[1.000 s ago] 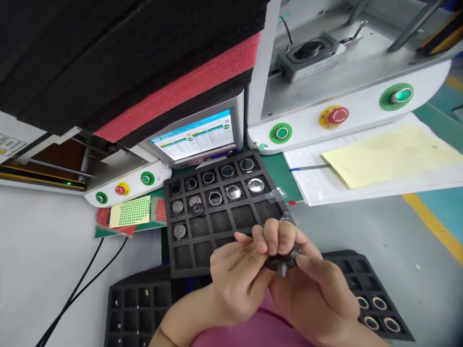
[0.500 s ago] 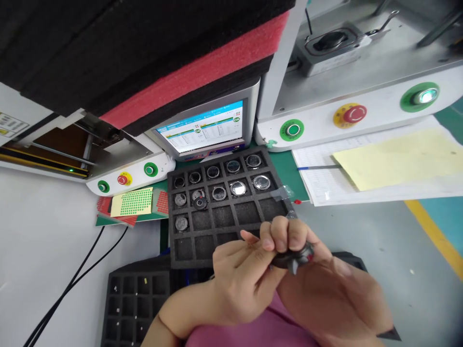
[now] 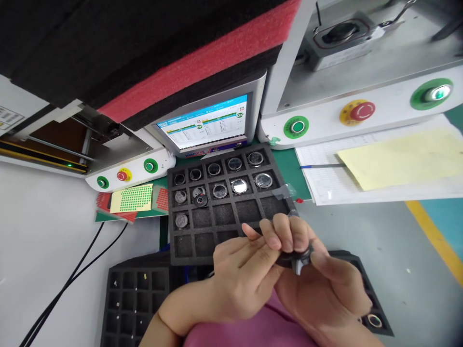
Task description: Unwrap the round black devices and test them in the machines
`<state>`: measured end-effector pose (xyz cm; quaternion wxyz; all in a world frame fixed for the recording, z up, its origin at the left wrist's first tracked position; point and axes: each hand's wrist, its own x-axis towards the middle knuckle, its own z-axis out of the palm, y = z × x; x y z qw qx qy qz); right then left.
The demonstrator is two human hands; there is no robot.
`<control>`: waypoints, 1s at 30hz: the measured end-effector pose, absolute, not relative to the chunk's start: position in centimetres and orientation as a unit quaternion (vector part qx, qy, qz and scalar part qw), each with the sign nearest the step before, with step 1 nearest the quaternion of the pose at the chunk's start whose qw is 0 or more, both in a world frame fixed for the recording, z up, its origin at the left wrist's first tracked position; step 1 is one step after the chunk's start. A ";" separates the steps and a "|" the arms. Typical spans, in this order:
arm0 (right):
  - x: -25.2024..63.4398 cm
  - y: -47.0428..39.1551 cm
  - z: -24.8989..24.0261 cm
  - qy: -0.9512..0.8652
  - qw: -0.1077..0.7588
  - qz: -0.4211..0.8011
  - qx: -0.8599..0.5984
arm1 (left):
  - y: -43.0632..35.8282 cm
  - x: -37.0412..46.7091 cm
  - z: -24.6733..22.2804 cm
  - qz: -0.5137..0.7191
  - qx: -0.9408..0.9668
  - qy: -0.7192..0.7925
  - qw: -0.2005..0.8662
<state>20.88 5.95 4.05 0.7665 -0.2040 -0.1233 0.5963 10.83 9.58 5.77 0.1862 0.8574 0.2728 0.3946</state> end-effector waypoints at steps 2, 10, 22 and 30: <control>20.5 6.1 3.9 -0.115 0.775 0.591 -0.191 | 9.6 10.8 5.5 0.403 0.858 0.266 0.176; 20.7 6.2 3.4 -0.110 0.758 0.622 -0.160 | 9.0 11.0 5.9 0.343 0.859 0.349 0.151; 21.1 5.7 3.9 -0.139 0.755 0.603 -0.215 | 9.0 11.6 7.2 0.324 0.841 0.382 0.207; 20.4 5.5 4.2 -0.131 0.771 0.581 -0.225 | 8.9 11.4 7.4 0.337 0.852 0.345 0.203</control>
